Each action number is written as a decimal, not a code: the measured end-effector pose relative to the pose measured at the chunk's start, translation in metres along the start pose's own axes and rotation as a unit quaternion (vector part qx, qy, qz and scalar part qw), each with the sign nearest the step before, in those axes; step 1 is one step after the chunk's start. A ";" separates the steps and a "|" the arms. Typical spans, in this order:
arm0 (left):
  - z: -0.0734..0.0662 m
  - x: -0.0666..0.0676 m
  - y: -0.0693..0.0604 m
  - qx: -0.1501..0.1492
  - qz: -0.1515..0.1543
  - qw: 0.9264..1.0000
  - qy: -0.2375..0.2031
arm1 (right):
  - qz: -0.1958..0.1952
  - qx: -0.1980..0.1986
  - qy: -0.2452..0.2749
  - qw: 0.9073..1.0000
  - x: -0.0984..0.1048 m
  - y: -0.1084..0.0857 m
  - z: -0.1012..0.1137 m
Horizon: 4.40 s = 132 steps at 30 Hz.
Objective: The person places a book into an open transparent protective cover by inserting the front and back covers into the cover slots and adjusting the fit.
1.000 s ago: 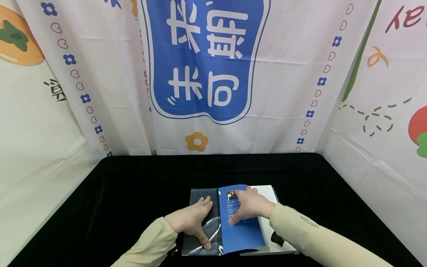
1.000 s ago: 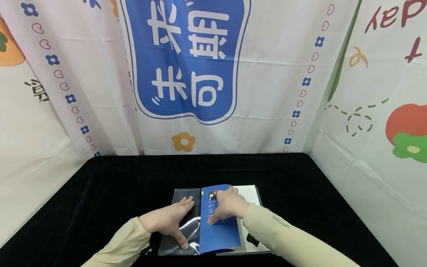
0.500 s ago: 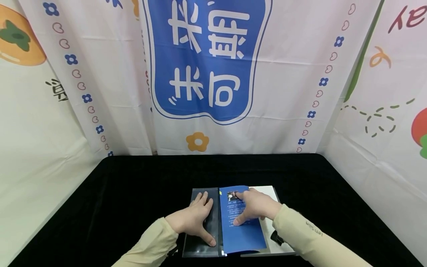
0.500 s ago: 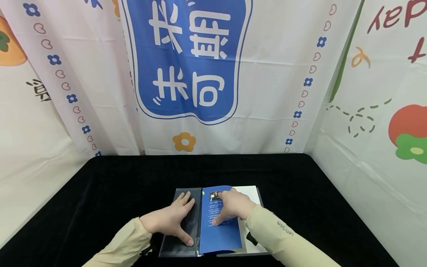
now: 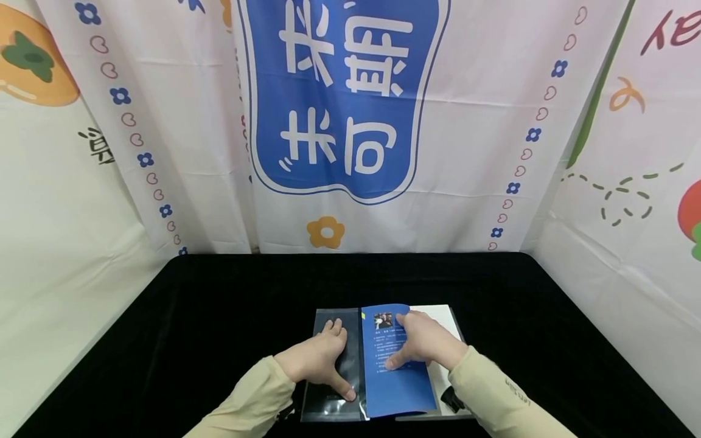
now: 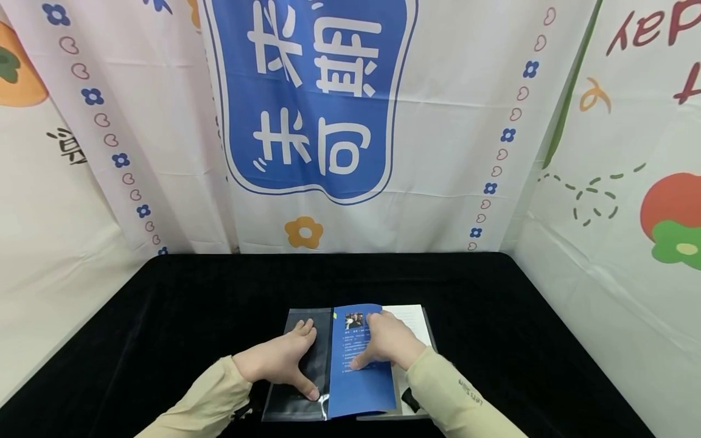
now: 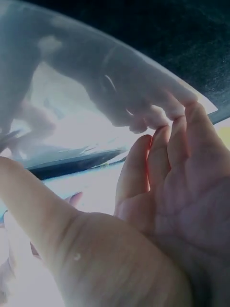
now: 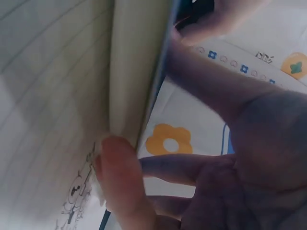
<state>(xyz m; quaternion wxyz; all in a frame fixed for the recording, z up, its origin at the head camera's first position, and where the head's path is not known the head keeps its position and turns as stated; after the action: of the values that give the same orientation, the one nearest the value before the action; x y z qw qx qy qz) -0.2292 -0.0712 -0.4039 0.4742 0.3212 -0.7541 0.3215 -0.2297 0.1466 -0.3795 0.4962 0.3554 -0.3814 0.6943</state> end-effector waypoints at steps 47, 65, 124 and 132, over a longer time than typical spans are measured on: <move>-0.001 0.001 -0.001 0.013 0.023 0.999 -0.024 | -0.034 0.041 0.018 0.998 -0.003 0.004 0.004; -0.003 0.001 -0.005 0.001 0.012 1.000 -0.011 | -0.047 0.041 0.016 0.998 -0.007 0.003 0.005; -0.009 0.000 -0.010 0.002 0.030 1.000 0.001 | -0.028 -0.065 -0.020 0.997 -0.016 -0.008 0.006; -0.010 -0.001 -0.011 -0.008 0.028 1.000 -0.002 | -0.021 -0.064 -0.073 0.995 -0.019 -0.013 0.011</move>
<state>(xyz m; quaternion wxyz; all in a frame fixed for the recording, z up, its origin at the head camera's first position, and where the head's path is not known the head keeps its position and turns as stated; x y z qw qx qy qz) -0.2146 -0.0694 -0.3992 0.4661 0.2966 -0.7661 0.3284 -0.2114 0.1315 -0.3884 0.5032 0.3808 -0.4530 0.6297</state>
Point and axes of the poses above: each hand's wrist, its own y-axis towards the middle knuckle, its own x-axis out of the back of the hand, z = x × y, the point moved 1 cm from there along y, towards the middle knuckle, and after that the axes turned 1 degree about -x, right-handed, at the moved point
